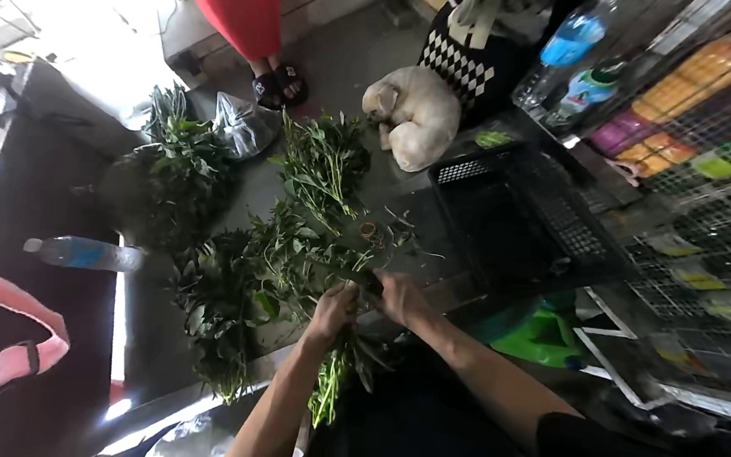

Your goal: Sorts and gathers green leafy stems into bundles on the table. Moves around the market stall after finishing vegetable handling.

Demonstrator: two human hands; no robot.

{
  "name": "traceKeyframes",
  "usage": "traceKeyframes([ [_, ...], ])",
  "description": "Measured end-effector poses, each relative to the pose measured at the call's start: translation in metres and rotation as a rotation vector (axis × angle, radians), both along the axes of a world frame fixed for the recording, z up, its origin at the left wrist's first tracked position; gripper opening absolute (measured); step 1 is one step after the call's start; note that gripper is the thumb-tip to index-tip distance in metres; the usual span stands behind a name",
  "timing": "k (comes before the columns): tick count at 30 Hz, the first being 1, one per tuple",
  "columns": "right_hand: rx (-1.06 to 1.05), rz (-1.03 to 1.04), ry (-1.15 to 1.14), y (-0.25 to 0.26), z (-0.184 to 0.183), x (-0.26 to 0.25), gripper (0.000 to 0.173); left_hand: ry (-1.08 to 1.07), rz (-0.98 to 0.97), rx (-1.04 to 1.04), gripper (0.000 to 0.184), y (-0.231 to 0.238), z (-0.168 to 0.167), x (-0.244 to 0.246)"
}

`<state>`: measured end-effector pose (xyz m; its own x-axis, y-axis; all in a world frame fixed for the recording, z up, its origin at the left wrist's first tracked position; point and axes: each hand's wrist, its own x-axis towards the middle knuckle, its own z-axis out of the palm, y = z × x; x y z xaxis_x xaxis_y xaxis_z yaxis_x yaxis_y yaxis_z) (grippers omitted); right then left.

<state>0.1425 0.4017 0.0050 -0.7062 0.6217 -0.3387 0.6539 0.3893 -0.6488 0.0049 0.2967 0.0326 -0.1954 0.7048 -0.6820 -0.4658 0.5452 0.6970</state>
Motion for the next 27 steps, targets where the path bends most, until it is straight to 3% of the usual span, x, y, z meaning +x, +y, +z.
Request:
traceKeyframes([
  [5, -0.167, -0.114, -0.329, 0.043, -0.041, 0.054, 0.042, 0.011, -0.001, 0.213, 0.028, -0.018, 0.029, -0.013],
  [8, -0.163, -0.163, -0.398, 0.044, -0.033, 0.063, 0.042, 0.042, 0.044, 0.234, 0.029, -0.027, 0.041, -0.024],
  [12, -0.172, -0.129, -0.344, 0.037, -0.027, 0.035, 0.048, 0.038, 0.034, 0.195, 0.030, -0.028, 0.034, -0.026],
  [16, -0.122, -0.088, -0.218, 0.020, -0.048, 0.014, 0.051, 0.035, 0.061, 0.158, 0.030, -0.037, 0.029, -0.020],
  [23, -0.074, -0.053, -0.196, 0.005, -0.083, -0.025, 0.056, 0.067, 0.175, 0.113, 0.034, -0.070, 0.017, -0.022],
  [27, -0.008, -0.088, -0.097, 0.026, -0.073, -0.026, 0.051, 0.079, 0.315, 0.120, 0.034, -0.094, 0.016, -0.026],
])
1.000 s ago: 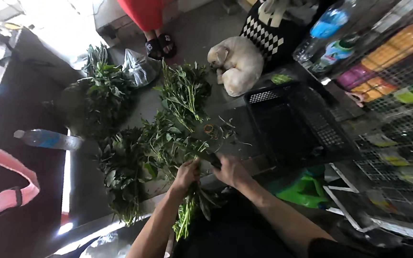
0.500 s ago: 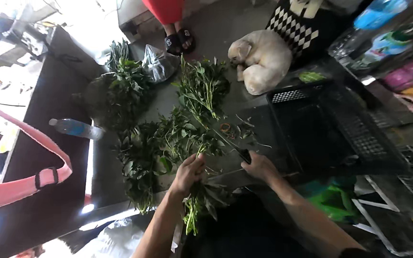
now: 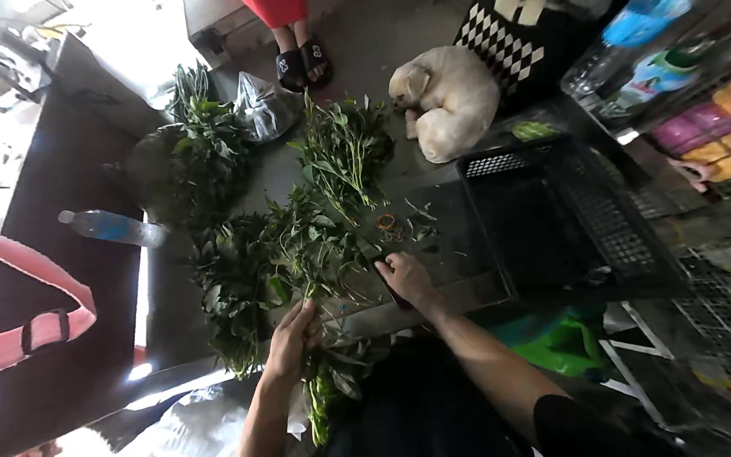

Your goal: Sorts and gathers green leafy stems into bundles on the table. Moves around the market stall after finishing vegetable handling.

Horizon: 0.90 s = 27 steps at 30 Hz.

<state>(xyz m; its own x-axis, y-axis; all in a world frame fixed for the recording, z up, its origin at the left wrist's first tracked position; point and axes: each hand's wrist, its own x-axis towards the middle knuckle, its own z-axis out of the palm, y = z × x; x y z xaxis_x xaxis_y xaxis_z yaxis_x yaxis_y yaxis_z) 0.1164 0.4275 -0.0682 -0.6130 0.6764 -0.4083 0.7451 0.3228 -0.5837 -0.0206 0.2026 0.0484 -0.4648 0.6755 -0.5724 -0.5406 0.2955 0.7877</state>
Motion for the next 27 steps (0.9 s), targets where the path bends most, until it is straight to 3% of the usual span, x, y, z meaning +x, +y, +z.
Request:
traceKeyframes([
  [5, 0.149, 0.007, 0.147, 0.064, -0.014, -0.017, 0.027, 0.019, 0.076, 0.000, 0.037, -0.024, 0.000, 0.002],
  [10, 0.174, 0.101, 0.153, 0.099, -0.036, -0.034, 0.020, 0.024, 0.084, 0.004, 0.035, -0.034, 0.002, 0.007],
  [13, 0.177, 0.135, 0.113, 0.105, -0.037, -0.038, 0.016, 0.024, 0.106, 0.013, 0.034, -0.040, 0.002, 0.007],
  [17, 0.145, 0.058, 0.231, 0.104, -0.020, -0.037, 0.014, 0.008, 0.099, 0.035, 0.032, -0.046, 0.000, 0.007],
  [21, -0.010, 0.006, 0.240, 0.106, 0.005, -0.038, 0.018, -0.012, 0.014, 0.073, 0.030, -0.043, 0.001, 0.008],
  [27, -0.108, -0.064, 0.199, 0.108, 0.002, -0.029, 0.016, -0.022, -0.094, 0.081, 0.025, -0.030, 0.000, 0.015],
])
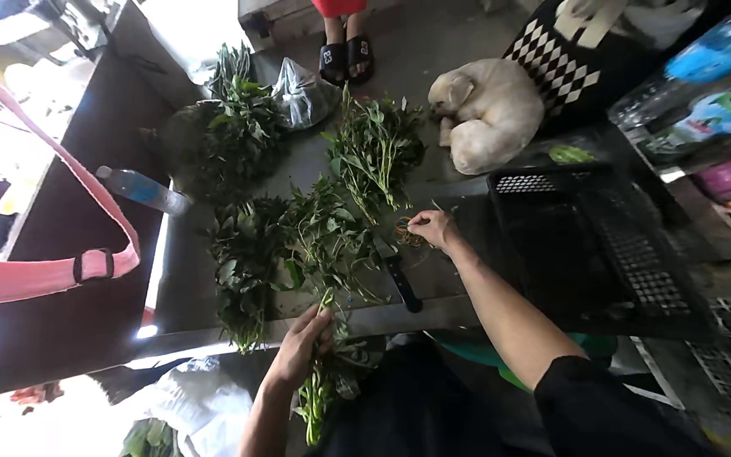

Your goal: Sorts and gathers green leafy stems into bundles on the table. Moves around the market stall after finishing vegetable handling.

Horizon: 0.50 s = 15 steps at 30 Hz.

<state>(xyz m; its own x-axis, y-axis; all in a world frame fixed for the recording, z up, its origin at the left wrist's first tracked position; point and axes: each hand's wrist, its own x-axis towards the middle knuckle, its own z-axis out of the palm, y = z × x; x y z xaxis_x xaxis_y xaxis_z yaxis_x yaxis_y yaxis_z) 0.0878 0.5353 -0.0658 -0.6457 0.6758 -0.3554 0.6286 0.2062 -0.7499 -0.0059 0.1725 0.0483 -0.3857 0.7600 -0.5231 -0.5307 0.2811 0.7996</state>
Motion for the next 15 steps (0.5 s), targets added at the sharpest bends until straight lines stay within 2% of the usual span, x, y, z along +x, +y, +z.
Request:
traceKeyframes([
  [4, 0.011, -0.080, 0.066, -0.007, 0.000, 0.011, 0.018, -0.006, -0.016, 0.031, 0.021, -0.001, -0.004, 0.003],
  [9, -0.060, -0.207, 0.150, -0.020, 0.005, 0.027, 0.043, 0.054, -0.168, 0.099, 0.031, -0.008, -0.007, 0.007],
  [10, -0.127, -0.215, 0.202, -0.027, 0.005, 0.030, 0.044, 0.075, -0.201, 0.112, 0.032, -0.010, -0.009, 0.009],
  [12, -0.424, -0.175, 0.341, -0.041, 0.010, 0.036, 0.042, 0.103, -0.222, 0.128, 0.031, -0.010, -0.014, 0.013],
  [14, -0.743, -0.053, 0.415, -0.059, 0.020, 0.044, 0.051, 0.116, -0.220, 0.120, 0.028, -0.011, -0.019, 0.019],
  [15, -0.813, -0.004, 0.432, -0.069, 0.022, 0.046, 0.053, 0.122, -0.219, 0.107, 0.027, -0.011, -0.020, 0.022],
])
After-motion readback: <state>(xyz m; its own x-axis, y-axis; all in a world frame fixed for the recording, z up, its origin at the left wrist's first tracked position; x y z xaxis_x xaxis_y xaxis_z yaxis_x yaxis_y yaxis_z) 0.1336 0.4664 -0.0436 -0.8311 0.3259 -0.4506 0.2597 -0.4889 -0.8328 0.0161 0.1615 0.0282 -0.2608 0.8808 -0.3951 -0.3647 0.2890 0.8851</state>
